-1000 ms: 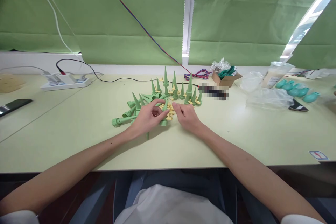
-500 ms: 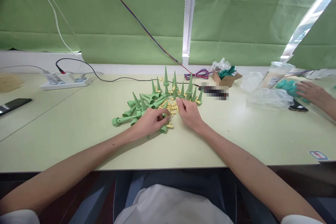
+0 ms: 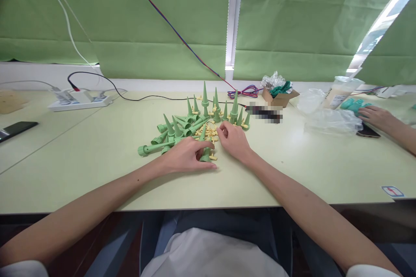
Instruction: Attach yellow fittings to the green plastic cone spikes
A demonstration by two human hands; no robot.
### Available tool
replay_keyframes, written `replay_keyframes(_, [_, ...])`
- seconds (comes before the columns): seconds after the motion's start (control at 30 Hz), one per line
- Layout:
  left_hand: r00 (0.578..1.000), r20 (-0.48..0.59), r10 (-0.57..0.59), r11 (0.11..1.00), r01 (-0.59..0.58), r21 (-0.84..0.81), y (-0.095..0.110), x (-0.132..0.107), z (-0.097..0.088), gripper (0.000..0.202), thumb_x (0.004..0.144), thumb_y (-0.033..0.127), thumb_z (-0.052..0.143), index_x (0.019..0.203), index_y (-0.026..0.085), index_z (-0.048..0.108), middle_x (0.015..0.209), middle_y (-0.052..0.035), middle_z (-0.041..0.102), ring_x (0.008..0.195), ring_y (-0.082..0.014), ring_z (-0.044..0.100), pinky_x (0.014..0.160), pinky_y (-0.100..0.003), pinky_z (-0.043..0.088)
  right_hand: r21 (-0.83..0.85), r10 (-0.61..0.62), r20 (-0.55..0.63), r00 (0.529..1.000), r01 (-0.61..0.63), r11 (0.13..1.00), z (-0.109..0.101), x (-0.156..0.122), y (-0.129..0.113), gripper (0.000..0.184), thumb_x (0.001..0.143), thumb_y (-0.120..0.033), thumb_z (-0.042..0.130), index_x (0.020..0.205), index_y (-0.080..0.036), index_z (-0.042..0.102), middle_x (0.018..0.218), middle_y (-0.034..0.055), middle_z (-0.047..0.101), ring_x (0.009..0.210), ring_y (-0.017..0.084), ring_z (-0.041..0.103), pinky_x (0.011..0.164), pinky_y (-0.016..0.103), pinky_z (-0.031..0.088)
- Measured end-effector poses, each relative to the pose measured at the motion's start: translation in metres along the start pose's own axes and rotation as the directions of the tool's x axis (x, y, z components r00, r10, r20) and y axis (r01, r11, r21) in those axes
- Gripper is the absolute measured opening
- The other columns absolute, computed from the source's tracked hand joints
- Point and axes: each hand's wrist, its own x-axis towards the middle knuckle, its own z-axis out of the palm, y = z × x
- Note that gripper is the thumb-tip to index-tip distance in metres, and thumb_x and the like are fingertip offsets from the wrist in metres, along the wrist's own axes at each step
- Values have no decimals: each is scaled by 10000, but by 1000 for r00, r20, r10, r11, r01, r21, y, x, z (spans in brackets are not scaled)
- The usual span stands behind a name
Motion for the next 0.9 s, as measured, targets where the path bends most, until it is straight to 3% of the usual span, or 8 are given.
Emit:
replay_keyframes(0.17, [1000,20,-18,998,17,55,0,0,3,387,844,558,663,959,192,715,542,16,552,532,-164,502,558,-267,277,-64,14,26,1000,-12,998,-1,1,3,87,904,-255,546,837,-202,564,591,-26,585,555,155,538,608,281,373])
replay_keyframes(0.33, [998,6,-56,996,56,64,-1,2,4,402,877,568,632,999,191,699,567,1,575,567,-186,537,568,-268,282,-63,-5,72,997,10,998,-1,1,2,72,909,-222,544,907,-189,608,627,-16,618,563,158,550,622,287,389])
replay_keyframes(0.6, [992,-41,-119,970,125,207,-2,3,3,456,924,611,551,960,177,687,659,-41,654,629,-229,606,555,-289,273,-15,-130,105,986,132,991,4,-3,1,164,923,-172,548,1042,-177,661,928,58,706,647,161,584,692,323,465])
replay_keyframes(0.77, [990,-71,-121,961,135,242,1,3,2,493,916,639,543,1017,182,698,650,-38,670,622,-229,621,557,-289,288,49,-200,110,974,196,979,5,-3,3,192,916,-117,540,1018,-167,695,1035,98,705,794,194,639,738,342,509])
replay_keyframes(0.9, [973,-179,-142,973,171,157,1,2,3,458,961,559,516,1196,195,667,588,6,636,557,-199,594,548,-283,295,87,-251,133,959,241,967,6,-3,4,230,910,-83,528,1011,-155,722,1051,108,709,864,204,661,777,352,531])
